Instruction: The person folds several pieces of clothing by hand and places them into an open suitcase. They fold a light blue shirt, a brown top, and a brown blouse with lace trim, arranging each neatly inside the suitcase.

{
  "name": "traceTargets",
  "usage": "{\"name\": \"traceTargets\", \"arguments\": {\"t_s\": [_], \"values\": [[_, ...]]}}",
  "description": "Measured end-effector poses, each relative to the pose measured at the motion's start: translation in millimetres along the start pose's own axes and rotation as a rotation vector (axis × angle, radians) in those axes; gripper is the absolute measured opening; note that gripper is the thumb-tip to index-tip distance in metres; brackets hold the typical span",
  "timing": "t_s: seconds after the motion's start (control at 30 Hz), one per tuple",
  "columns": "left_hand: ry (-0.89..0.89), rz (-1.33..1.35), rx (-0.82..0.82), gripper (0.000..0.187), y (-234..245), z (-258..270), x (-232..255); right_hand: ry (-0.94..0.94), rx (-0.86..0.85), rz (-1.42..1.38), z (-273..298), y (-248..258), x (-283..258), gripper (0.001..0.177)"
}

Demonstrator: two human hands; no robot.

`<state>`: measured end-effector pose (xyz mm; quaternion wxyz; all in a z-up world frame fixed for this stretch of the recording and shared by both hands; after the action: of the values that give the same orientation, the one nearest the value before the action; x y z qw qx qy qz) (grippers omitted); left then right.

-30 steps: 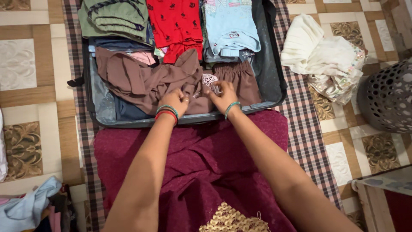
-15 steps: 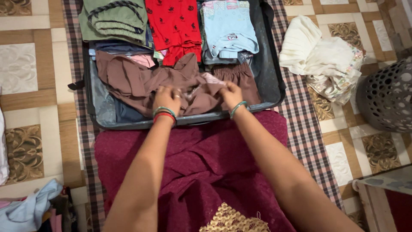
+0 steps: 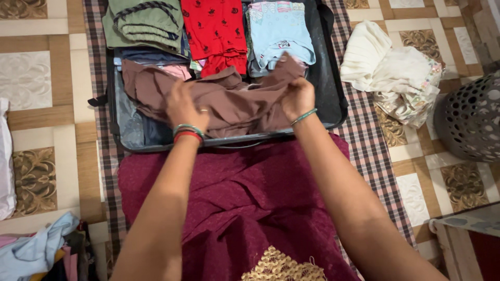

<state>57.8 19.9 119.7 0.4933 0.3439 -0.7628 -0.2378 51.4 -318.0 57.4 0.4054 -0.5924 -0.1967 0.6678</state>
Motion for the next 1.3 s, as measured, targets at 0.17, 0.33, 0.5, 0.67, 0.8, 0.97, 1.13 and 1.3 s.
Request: {"name": "traceTargets", "arguments": {"t_s": [0.17,0.33,0.5,0.67,0.8,0.97,1.13,1.3], "values": [[-0.026,-0.027,-0.442,0.093,-64.3,4.2,42.8,-0.166,-0.107,0.086,28.6,-57.0,31.4,0.032],[0.113,-0.004,-0.395,0.039,-47.5,0.3,27.7,-0.063,-0.133,0.045,29.1,-71.8,-2.3,0.028],[-0.16,0.097,-0.073,0.03,-14.2,-11.1,37.0,-0.01,-0.154,-0.063,15.0,-64.6,-27.5,0.022],[-0.121,0.397,-0.671,0.03,-91.3,20.4,58.3,-0.01,-0.141,-0.024,3.6,-83.2,-37.0,0.026],[0.0,0.425,-0.469,0.032,-87.9,10.7,61.6,-0.035,-0.248,-0.097,19.0,-117.6,-40.2,0.027],[-0.517,0.227,0.084,0.11,-19.7,-13.3,95.5,-0.231,-0.612,-0.221,52.0,-161.4,-41.0,0.027],[-0.113,-0.082,-0.855,0.058,-126.9,4.9,71.9,-0.09,-0.287,0.101,24.6,-129.5,-25.6,0.033],[0.15,0.041,-0.605,0.055,-145.8,2.0,32.6,0.113,0.066,0.712,-8.7,-63.8,-20.1,0.051]]}}
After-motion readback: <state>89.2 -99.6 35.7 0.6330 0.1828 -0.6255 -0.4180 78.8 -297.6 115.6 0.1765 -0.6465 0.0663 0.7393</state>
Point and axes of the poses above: each hand's wrist, its own z-axis away from the middle knuckle, its own y-axis out of the back of the hand, x = y × z, the point moved 9 cm from there along -z, towards the middle knuckle, and after that the axes turned 1 degree about x, right-handed, at the moved point
